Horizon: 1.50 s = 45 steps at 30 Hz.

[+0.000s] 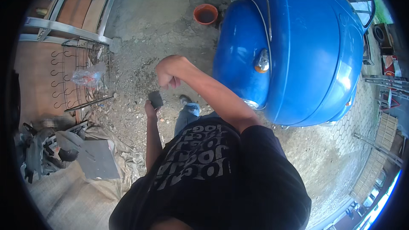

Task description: The person dips sandpaper into a bucket of water and wet sands different sections of a car fender by hand, repeatedly rubbing the painted surface.

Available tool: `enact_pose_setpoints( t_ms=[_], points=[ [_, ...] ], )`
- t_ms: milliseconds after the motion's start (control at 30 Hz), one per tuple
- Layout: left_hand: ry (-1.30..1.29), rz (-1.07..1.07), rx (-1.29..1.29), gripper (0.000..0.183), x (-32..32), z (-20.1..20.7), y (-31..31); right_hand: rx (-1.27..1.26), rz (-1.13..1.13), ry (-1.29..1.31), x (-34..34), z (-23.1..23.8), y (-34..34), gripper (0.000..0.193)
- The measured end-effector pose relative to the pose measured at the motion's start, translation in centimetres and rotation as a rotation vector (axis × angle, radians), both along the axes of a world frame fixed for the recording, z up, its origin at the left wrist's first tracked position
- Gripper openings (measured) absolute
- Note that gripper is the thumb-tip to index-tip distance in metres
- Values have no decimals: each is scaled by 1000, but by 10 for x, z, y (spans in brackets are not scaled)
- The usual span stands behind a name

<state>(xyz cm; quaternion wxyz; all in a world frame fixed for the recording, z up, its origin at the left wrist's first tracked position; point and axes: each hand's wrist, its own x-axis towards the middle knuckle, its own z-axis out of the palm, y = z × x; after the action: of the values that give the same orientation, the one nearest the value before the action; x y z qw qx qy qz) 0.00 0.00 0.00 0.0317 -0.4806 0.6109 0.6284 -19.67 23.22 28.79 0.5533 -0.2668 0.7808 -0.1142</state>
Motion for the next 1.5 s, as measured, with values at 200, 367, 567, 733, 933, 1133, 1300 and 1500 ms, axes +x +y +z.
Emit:
enact_pose_setpoints(
  t_ms=[200,367,567,733,933,1133,1300,1500],
  points=[
    [-59,51,115,36,13,15,-110,-134,58,-198,-8,33,-107,33],
    [-45,-31,106,34,1,10,-177,-188,233,-264,-22,40,-177,40],
    [21,9,123,33,-24,3,-236,-488,323,-461,-32,52,-214,50],
    [50,-17,235,34,-49,5,-238,-623,303,-528,-54,50,-225,48],
    [41,-13,295,38,-95,42,-202,-675,159,-535,-103,17,-219,47],
    [195,6,340,39,-162,31,-228,-719,-489,-288,-172,-90,-208,62],
    [189,-155,438,38,-285,70,-184,-699,-989,-230,-204,-154,-164,90],
    [64,-591,362,53,-485,79,-87,-712,-1312,-332,-257,-145,-99,98]
  ],
)
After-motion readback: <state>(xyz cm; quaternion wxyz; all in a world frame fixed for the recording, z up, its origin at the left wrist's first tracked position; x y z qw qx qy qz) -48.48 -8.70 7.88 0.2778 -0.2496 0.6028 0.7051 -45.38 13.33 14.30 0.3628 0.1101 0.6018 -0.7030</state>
